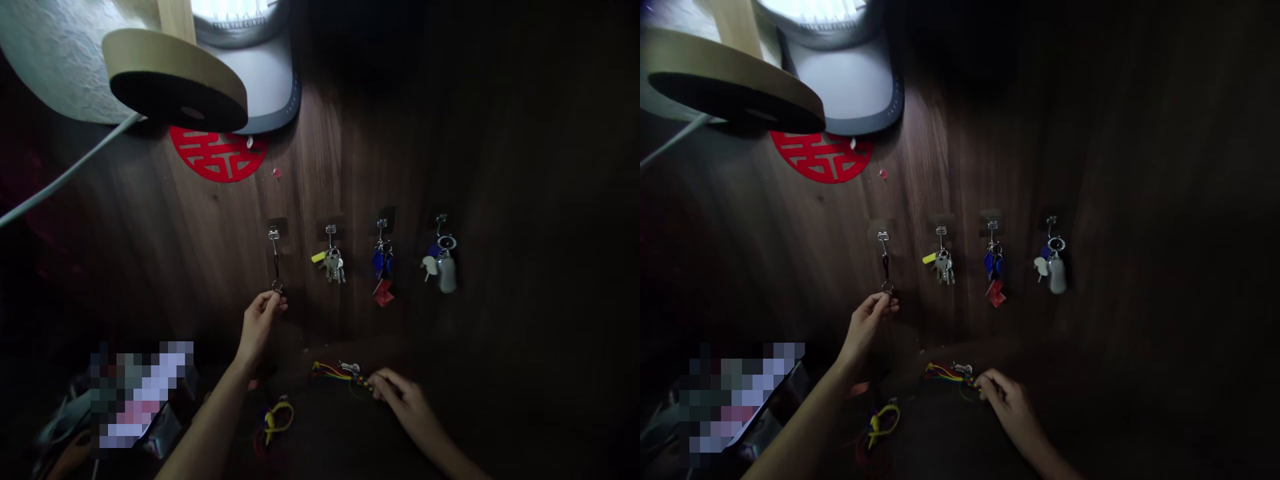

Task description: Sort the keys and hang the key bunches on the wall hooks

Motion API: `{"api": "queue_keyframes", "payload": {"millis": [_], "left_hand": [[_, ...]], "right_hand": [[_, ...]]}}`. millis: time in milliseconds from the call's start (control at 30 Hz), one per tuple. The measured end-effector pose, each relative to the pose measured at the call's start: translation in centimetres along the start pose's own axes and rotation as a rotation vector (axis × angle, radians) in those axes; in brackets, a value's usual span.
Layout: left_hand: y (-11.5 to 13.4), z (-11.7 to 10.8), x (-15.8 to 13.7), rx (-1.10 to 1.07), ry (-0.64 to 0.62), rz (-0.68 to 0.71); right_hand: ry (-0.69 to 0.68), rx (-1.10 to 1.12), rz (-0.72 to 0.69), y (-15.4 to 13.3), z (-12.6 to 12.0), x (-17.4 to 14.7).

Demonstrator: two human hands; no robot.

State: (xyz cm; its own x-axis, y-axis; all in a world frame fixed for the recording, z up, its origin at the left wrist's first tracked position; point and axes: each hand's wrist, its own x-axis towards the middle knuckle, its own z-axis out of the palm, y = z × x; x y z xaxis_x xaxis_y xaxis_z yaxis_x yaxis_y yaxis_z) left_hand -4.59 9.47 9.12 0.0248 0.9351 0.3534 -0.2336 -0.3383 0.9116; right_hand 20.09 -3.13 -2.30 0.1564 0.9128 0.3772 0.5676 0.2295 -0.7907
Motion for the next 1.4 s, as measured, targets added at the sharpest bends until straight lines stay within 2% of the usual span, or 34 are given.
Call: {"api": "queue_keyframes", "payload": {"millis": [167,333,567,700,833,1033,1200,1300,1400], "left_hand": [[-2.2,-1.5,-2.5,0.088,-0.038,-0.114],[-4.4,-1.9,-5.8,0.219,-0.22,-0.18],[-5.5,-1.7,-11.1,0.721,-0.551,0.071],[-5.7,-1.2,-12.6,0.994,-0.655,0.194],[-5.9,-0.7,-12.8,1.098,-0.664,0.242],[-6.2,-0.9,-12.8,1.069,-0.648,0.265],[-6.0,-1.4,-12.6,0.867,-0.494,0.302],[-6.1,-1.7,-12.5,0.801,-0.396,0.291],[-6.4,-1.9,-12.5,0.79,-0.362,0.248]], "right_hand": [[0.088,-0.103,-0.05,0.6,0.1,0.3],[0.071,-0.203,-0.049,1.2,0.5,0.4],[0.022,-0.453,-0.026,0.5,0.9,-0.1],[0.015,-0.496,-0.02,0.2,1.0,-0.1],[0.004,-0.466,-0.037,0.4,0.9,-0.1],[-0.096,-0.404,-0.104,-0.7,1.1,0.1],[-0.183,-0.403,-0.144,-3.9,1.8,1.0],[-0.165,-0.348,-0.23,-5.6,2.8,1.5],[-0.11,-0.272,-0.357,-6.2,4.3,1.8]]}}
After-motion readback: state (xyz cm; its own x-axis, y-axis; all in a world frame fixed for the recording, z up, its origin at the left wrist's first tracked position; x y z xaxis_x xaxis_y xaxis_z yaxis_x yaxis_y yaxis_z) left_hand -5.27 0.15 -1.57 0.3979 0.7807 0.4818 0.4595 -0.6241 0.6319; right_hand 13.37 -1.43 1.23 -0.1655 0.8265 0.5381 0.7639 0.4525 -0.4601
